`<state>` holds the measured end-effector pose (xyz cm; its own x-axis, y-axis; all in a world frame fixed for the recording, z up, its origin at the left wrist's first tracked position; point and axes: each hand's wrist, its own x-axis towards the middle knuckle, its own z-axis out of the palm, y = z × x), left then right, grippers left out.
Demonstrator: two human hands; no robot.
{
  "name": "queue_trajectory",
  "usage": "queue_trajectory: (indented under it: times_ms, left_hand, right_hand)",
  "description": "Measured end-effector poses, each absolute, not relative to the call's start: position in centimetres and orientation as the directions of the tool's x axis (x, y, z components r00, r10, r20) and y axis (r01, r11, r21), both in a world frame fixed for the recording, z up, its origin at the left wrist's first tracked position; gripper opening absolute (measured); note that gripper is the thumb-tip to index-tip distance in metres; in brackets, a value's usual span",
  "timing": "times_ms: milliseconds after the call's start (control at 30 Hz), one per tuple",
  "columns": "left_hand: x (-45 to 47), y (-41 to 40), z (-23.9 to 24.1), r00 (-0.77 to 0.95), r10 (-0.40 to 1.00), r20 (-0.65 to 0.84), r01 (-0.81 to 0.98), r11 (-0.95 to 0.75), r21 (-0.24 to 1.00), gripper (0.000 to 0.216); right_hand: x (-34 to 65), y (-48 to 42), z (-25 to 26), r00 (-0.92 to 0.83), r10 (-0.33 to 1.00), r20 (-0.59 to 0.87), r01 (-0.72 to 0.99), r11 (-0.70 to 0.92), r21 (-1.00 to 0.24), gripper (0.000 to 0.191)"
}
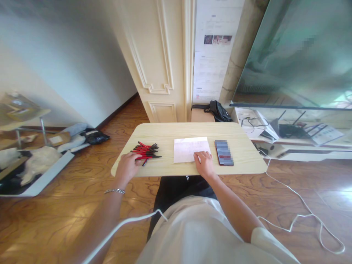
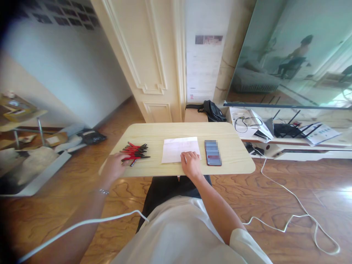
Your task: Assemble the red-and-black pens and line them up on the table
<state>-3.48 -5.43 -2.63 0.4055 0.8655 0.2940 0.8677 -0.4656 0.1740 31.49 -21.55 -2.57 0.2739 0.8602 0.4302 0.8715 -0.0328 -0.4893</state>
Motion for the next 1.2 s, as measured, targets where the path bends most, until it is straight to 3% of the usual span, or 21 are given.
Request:
queue_trajectory:
  times_ms: [167, 500, 733, 967, 1067, 1200]
  left_hand:
    - [-2.9, -5.1, -2.2, 0.431, 0.875, 0.222, 0.871, -0.468, 0.15, 0.02]
    - [-4.2, -6.1, 0.3, 0.384, 0.902, 0.2, 0.881, -0.422, 0.215, 0.018]
    - [-0.7, -9.0, 1.6, 0.283, 0.946, 0.158, 0.793, -0.323, 0.516, 0.021]
    - [8.3, -12.6, -0.4, 0.396, 0.918, -0.002, 0.369, -0.157, 0.916, 0.041]
    - [12.3, -14.2, -1.6, 0.425, 0.902, -0.069, 0.214, -0.027, 0.977, 0.041]
    - [16.0, -16.0, -2.7, 0.463, 0.88, -0.107, 0.135, 0.049, 0.99, 0.036]
  right_hand:
    - [32.5, -20.3, -2.3, 0.38, 0.815, 0.437, 0.813, -0.068, -0.579, 0.033]
    - [32.9, -20.2, -2.9, 0.368, 0.804, 0.467, 0.793, -0.01, -0.609, 0.034]
    - [32.8, -20.0, -3.2, 0.361, 0.794, 0.489, 0.783, 0.026, -0.621, 0.034]
    - [32.4, -20.0, -2.7, 0.389, 0.815, 0.429, 0.725, 0.016, -0.688, 0.036]
    - [32.1, -19.5, -1.9, 0.383, 0.869, 0.313, 0.623, 0.007, -0.782, 0.037]
    - [32.1, -17.8, -1.4, 0.375, 0.92, 0.115, 0.476, -0.085, -0.875, 0.041]
